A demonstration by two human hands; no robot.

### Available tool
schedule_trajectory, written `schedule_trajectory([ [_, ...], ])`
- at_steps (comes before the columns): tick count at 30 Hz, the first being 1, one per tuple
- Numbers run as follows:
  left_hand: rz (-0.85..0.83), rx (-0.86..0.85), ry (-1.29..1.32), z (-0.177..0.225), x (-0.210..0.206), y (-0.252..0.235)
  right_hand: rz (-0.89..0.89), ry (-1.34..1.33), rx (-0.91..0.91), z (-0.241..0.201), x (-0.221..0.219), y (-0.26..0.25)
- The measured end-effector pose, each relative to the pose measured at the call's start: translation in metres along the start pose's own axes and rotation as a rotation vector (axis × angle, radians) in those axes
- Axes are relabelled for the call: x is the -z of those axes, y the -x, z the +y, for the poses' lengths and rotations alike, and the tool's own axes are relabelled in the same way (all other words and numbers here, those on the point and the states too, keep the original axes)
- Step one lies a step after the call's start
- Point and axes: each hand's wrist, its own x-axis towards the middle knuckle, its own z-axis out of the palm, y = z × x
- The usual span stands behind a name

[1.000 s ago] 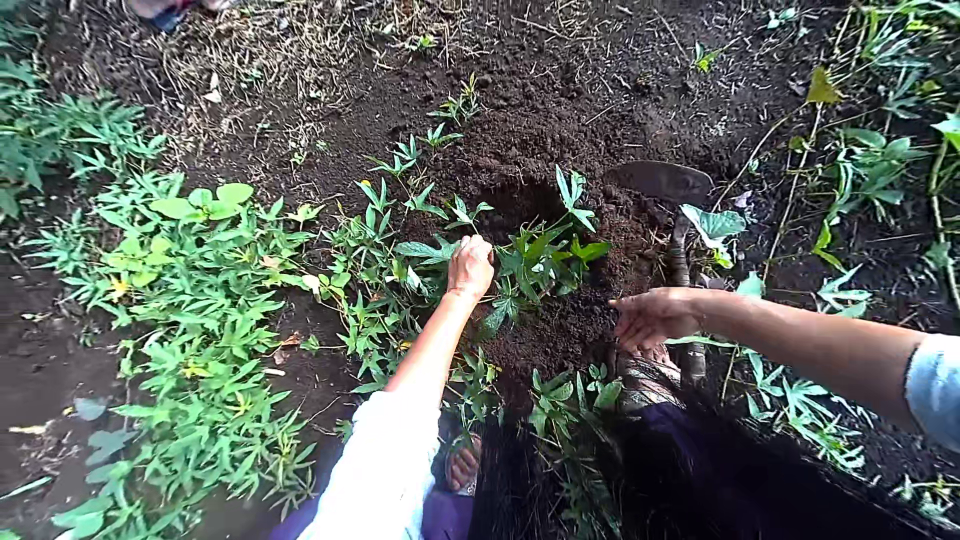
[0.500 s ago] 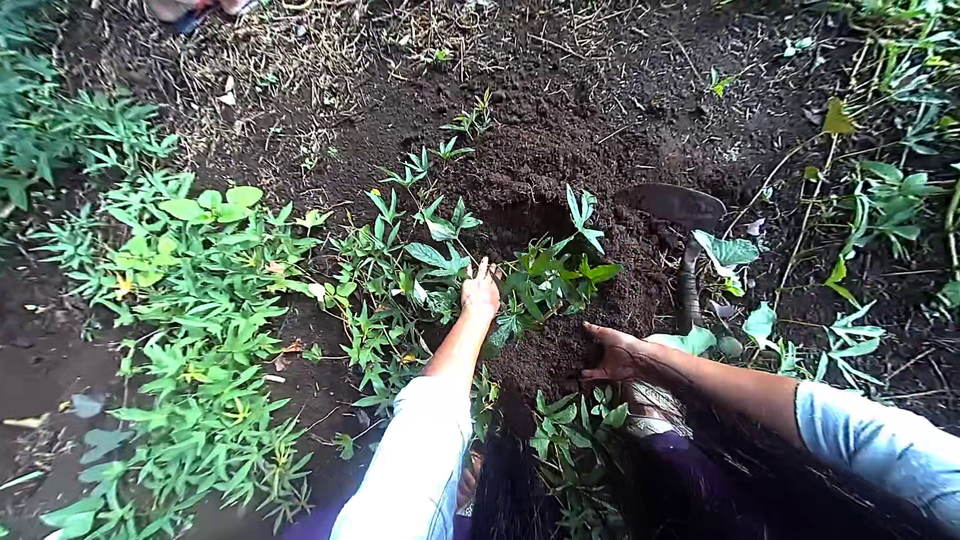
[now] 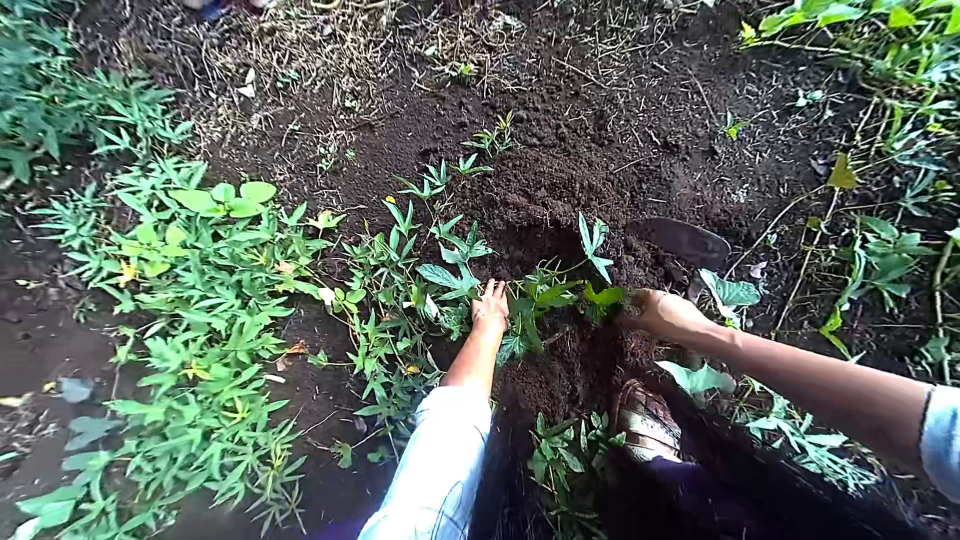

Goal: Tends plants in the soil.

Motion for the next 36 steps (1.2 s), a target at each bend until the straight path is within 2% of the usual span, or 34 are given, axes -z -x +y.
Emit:
schedule_trajectory([
  [3, -0.052, 0.028, 0.066, 0.002, 0.007, 0.003, -0.036, 0.010, -0.213, 0.025, -0.026, -0.011],
  [6, -0.091, 0.037, 0.056, 0.002, 0.008, 0.002, -0.016, -0.089, -0.298, 0.000, -0.054, -0.011],
  [8, -0.089, 0.044, 0.091, 0.003, 0.005, 0.002, -0.029, -0.176, -0.228, -0.011, -0.053, -0.011],
  [11, -0.079, 0.046, 0.107, 0.004, 0.005, 0.001, -0.158, -0.279, 0.036, -0.025, -0.009, -0.010],
  [12, -0.077, 0.046, 0.099, 0.004, 0.007, 0.001, -0.143, -0.247, 0.116, -0.034, 0.015, -0.012],
  [14, -0.087, 0.039, 0.071, 0.005, 0.007, 0.002, 0.058, -0.138, 0.217, -0.057, 0.063, -0.021],
  [16, -0.094, 0.035, 0.052, 0.005, 0.005, 0.000, 0.277, -0.146, 0.305, -0.083, 0.104, -0.048],
  [19, -0.100, 0.044, 0.053, 0.006, 0.005, -0.001, 0.364, -0.335, 0.412, -0.116, 0.145, -0.128],
  [21, -0.116, 0.048, 0.053, 0.007, 0.007, 0.001, 0.325, -0.454, 0.382, -0.132, 0.150, -0.189],
  [23, -0.089, 0.056, 0.131, 0.006, 0.005, 0.000, 0.275, -0.502, 0.354, -0.158, 0.138, -0.220],
  [24, -0.080, 0.055, 0.173, 0.005, 0.006, 0.001, 0.312, -0.498, 0.360, -0.171, 0.124, -0.232],
  [28, -0.082, 0.052, 0.299, 0.002, 0.014, 0.009, 0.197, -0.231, 0.360, -0.206, 0.109, -0.202],
  [32, -0.070, 0.076, 0.365, 0.003, 0.018, 0.009, 0.137, -0.126, 0.419, -0.207, 0.102, -0.181],
  [36, -0.109, 0.090, 0.374, 0.002, 0.024, 0.009, 0.055, 0.080, 0.560, -0.202, 0.078, -0.142],
])
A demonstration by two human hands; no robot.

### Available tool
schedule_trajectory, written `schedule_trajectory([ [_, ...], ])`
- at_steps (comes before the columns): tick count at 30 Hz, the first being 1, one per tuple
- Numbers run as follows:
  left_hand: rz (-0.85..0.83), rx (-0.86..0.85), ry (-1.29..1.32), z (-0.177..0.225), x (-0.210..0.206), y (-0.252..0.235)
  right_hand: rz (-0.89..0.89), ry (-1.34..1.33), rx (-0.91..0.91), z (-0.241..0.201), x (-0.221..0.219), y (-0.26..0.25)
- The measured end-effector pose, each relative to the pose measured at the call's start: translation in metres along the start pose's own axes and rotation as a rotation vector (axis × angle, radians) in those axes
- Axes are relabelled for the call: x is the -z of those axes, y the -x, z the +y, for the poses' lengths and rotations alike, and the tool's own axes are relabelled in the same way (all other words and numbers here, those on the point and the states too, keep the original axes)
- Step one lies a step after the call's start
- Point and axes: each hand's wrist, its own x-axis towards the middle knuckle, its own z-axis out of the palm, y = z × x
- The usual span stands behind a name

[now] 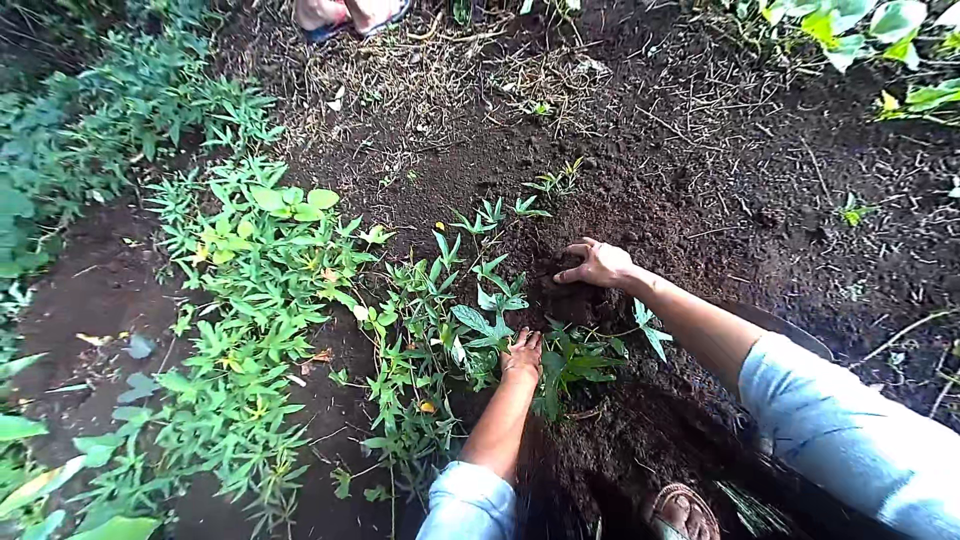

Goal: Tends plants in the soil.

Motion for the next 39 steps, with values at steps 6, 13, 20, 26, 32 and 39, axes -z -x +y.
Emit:
schedule_trajectory([
  [6, -0.028, -0.007, -0.112, -0.002, -0.001, -0.008, 0.083, -0.242, 0.114, 0.031, 0.026, 0.019],
  [13, -0.022, -0.014, -0.039, -0.008, -0.003, -0.009, 0.533, -0.229, -0.321, 0.106, 0.007, -0.005],
  [20, -0.051, -0.012, -0.142, -0.008, -0.007, -0.014, -0.017, -0.078, -0.060, 0.047, 0.014, 0.046],
  [26, -0.037, -0.007, -0.136, -0.006, -0.008, -0.011, 0.428, -0.202, -0.215, 0.039, 0.082, -0.064],
  [32, -0.029, -0.021, -0.123, -0.007, -0.010, -0.014, 0.328, -0.161, -0.241, 0.013, 0.056, -0.102],
  [39, -0.021, -0.022, -0.129, -0.005, -0.011, -0.015, 0.411, -0.032, 0.053, 0.030, -0.032, -0.017],
])
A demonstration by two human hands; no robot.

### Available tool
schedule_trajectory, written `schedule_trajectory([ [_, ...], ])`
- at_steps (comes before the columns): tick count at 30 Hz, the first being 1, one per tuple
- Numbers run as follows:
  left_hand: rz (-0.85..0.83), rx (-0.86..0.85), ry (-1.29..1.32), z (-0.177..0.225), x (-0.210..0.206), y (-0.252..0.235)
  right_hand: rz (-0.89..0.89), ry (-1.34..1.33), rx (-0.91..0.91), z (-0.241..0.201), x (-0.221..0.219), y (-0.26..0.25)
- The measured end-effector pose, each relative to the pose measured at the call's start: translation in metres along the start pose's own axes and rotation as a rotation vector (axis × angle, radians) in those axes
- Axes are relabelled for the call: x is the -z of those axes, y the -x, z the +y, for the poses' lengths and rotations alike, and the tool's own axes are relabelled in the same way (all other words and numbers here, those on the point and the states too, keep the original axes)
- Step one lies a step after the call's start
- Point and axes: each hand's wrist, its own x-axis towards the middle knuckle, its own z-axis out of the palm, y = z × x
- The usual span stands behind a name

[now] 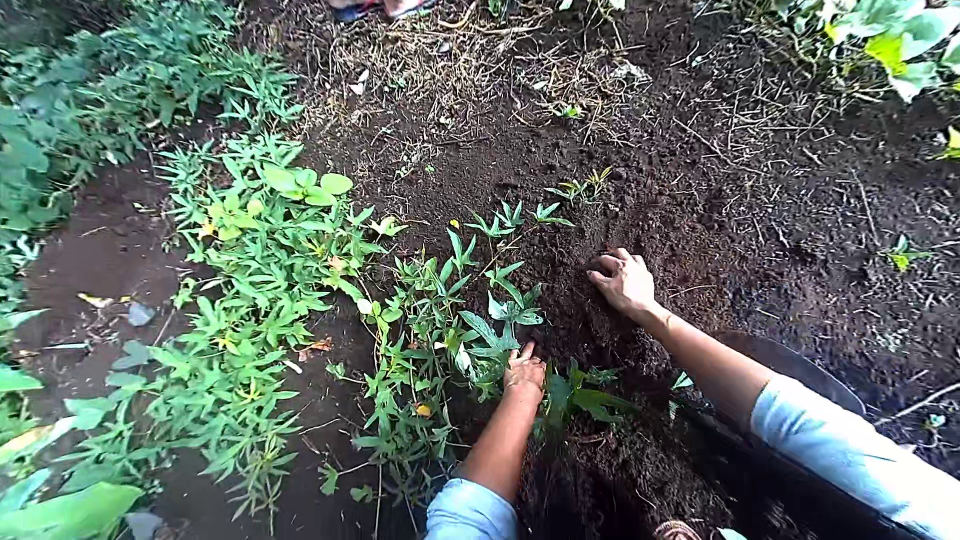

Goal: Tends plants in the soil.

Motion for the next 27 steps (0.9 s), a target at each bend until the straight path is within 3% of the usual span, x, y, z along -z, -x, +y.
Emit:
schedule_trajectory([
  [3, -0.006, 0.006, 0.006, -0.001, 0.000, -0.001, -0.151, 0.035, 0.030, -0.001, 0.004, 0.045],
  [7, -0.010, 0.031, 0.063, -0.001, 0.001, -0.001, -0.552, 0.098, 0.105, -0.028, 0.032, 0.075],
  [9, 0.002, 0.056, 0.073, -0.001, -0.003, -0.003, -0.503, 0.060, 0.044, -0.047, 0.045, 0.058],
  [12, -0.045, 0.073, 0.024, 0.000, -0.004, -0.005, -0.211, 0.004, -0.078, -0.058, 0.042, -0.010],
  [14, -0.049, 0.042, -0.024, -0.002, -0.001, -0.005, -0.171, -0.075, -0.145, -0.058, 0.024, -0.060],
  [16, -0.059, 0.023, -0.042, -0.003, 0.002, -0.003, -0.183, -0.079, -0.161, -0.068, 0.002, -0.078],
  [22, -0.006, -0.007, -0.031, -0.002, -0.002, -0.001, -0.164, 0.091, 0.068, -0.085, -0.043, -0.010],
  [24, 0.094, -0.010, 0.119, 0.003, -0.007, 0.009, -0.171, 0.069, 0.173, -0.080, -0.051, 0.022],
  [26, 0.239, 0.001, 0.354, 0.007, -0.016, 0.022, -0.310, 0.010, 0.258, -0.077, -0.043, 0.045],
  [27, 0.264, 0.001, 0.319, 0.008, -0.019, 0.026, -0.379, -0.049, 0.282, -0.075, -0.033, 0.053],
])
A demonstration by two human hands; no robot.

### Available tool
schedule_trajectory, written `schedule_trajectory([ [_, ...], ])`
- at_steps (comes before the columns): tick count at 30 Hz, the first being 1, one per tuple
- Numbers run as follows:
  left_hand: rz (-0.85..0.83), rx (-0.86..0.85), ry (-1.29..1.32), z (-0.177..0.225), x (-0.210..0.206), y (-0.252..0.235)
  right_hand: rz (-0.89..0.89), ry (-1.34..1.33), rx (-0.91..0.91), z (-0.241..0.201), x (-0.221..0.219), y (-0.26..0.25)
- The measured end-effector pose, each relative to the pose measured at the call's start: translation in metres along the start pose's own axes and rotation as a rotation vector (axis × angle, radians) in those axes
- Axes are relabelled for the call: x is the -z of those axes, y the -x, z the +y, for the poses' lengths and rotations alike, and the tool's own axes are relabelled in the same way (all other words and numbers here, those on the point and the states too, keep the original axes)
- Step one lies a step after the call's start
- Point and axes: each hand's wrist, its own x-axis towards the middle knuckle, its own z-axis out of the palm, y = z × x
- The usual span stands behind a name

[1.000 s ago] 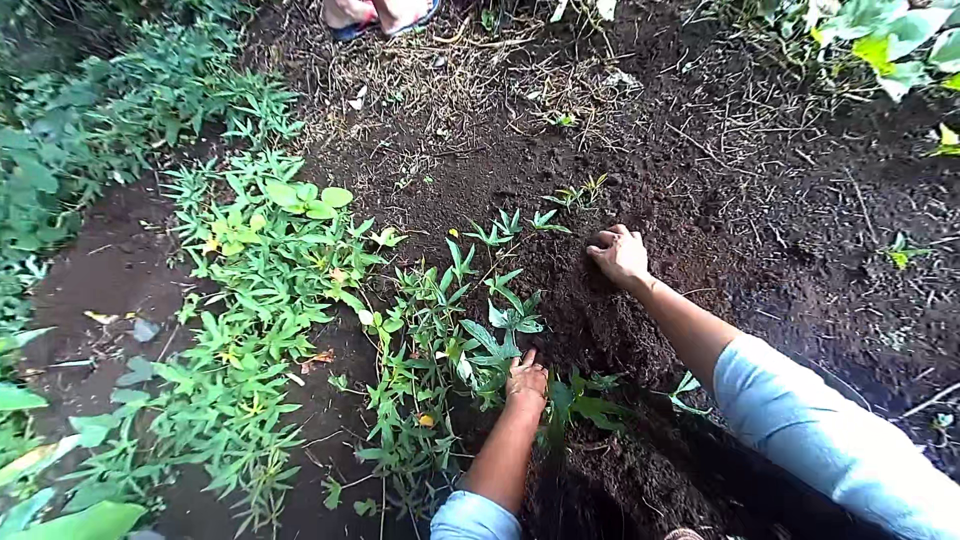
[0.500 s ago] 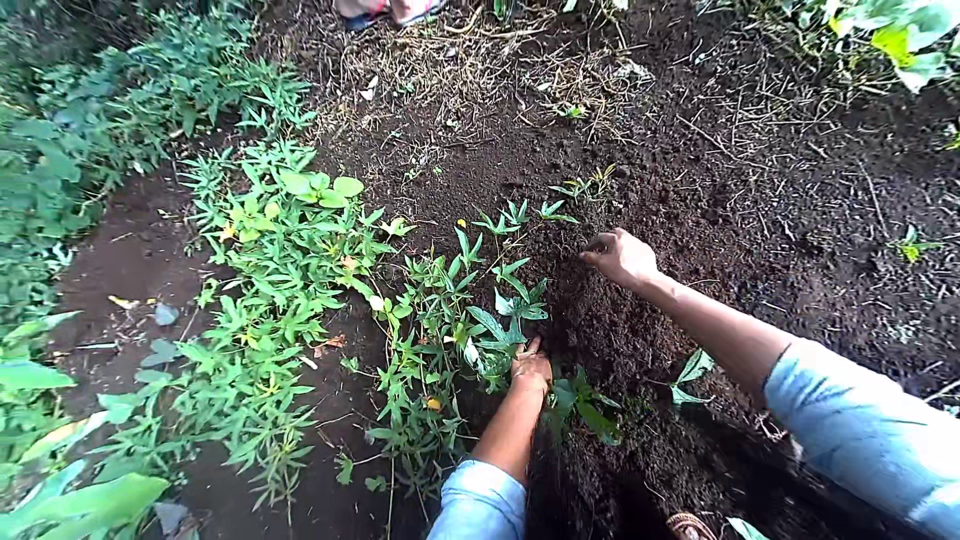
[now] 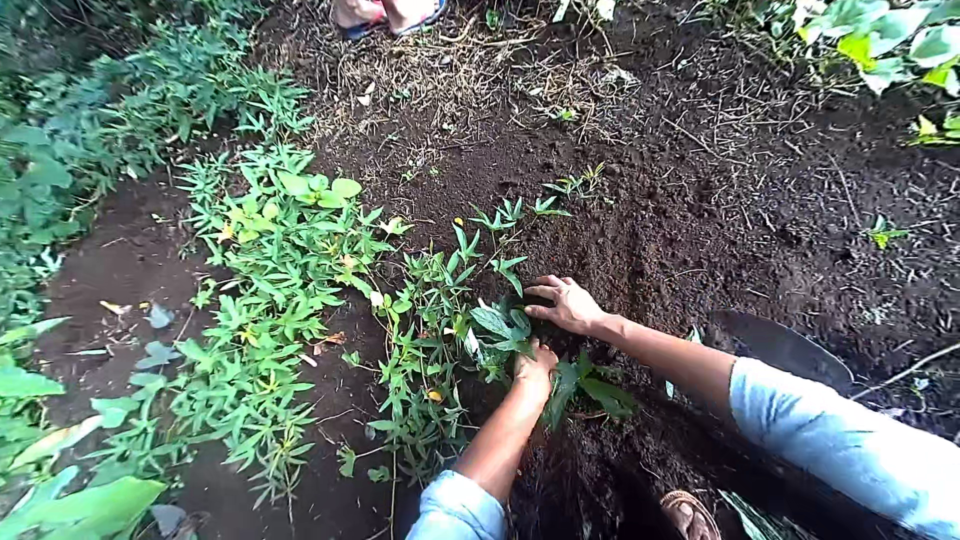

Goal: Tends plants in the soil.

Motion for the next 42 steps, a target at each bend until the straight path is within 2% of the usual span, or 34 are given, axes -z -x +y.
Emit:
schedule_trajectory([
  [2, -0.010, -0.050, -0.185, -0.002, 0.004, 0.007, 0.039, -0.138, -0.021, 0.005, 0.023, 0.018],
  [5, -0.032, -0.150, -0.377, -0.010, 0.015, 0.020, 0.352, -0.140, -0.322, 0.045, 0.066, 0.027],
  [7, 0.035, -0.256, -0.357, -0.018, 0.020, 0.032, 0.472, -0.132, -0.489, 0.084, 0.078, 0.027],
  [8, 0.175, -0.322, -0.312, -0.024, 0.017, 0.040, 0.482, -0.148, -0.534, 0.095, 0.076, 0.027],
  [10, 0.677, -0.404, -0.186, -0.038, 0.003, 0.049, 0.427, -0.123, -0.514, 0.094, 0.058, 0.029],
  [12, 1.033, -0.260, -0.017, -0.042, -0.001, 0.057, 0.361, -0.018, -0.393, 0.078, 0.034, 0.026],
  [14, 1.123, -0.030, 0.162, -0.043, 0.003, 0.065, 0.295, 0.052, -0.279, 0.059, 0.013, 0.021],
  [16, 0.981, 0.132, 0.279, -0.043, 0.010, 0.069, 0.253, 0.103, -0.203, 0.040, -0.004, 0.021],
  [18, 0.758, 0.196, 0.297, -0.042, 0.020, 0.064, 0.212, 0.152, -0.166, 0.026, -0.016, 0.027],
  [20, 0.573, 0.184, 0.238, -0.043, 0.029, 0.054, 0.141, 0.173, -0.138, 0.018, -0.025, 0.039],
  [22, 0.470, 0.120, 0.194, -0.045, 0.037, 0.048, 0.059, 0.180, -0.136, 0.007, -0.027, 0.055],
  [26, 0.428, 0.073, 0.446, -0.050, 0.078, 0.075, -0.175, 0.417, -0.087, -0.019, -0.019, 0.071],
  [30, 0.596, 0.235, 0.567, -0.066, 0.105, 0.075, -0.165, 0.518, 0.144, -0.074, -0.019, 0.066],
  [32, 0.641, 0.327, 0.590, -0.068, 0.104, 0.085, -0.185, 0.471, 0.141, -0.088, -0.044, 0.062],
  [35, 0.661, 0.378, 0.612, -0.071, 0.084, 0.105, -0.137, 0.302, -0.011, -0.087, -0.101, 0.059],
  [37, 0.543, 0.441, 0.624, -0.078, 0.068, 0.109, -0.113, 0.253, -0.073, -0.084, -0.114, 0.059],
  [40, 0.235, 0.530, 0.649, -0.084, 0.046, 0.099, -0.151, 0.288, -0.127, -0.087, -0.099, 0.059],
  [41, 0.178, 0.534, 0.643, -0.080, 0.041, 0.097, -0.182, 0.308, -0.152, -0.088, -0.092, 0.058],
  [42, 0.194, 0.522, 0.628, -0.072, 0.037, 0.097, -0.196, 0.322, -0.163, -0.086, -0.090, 0.057],
])
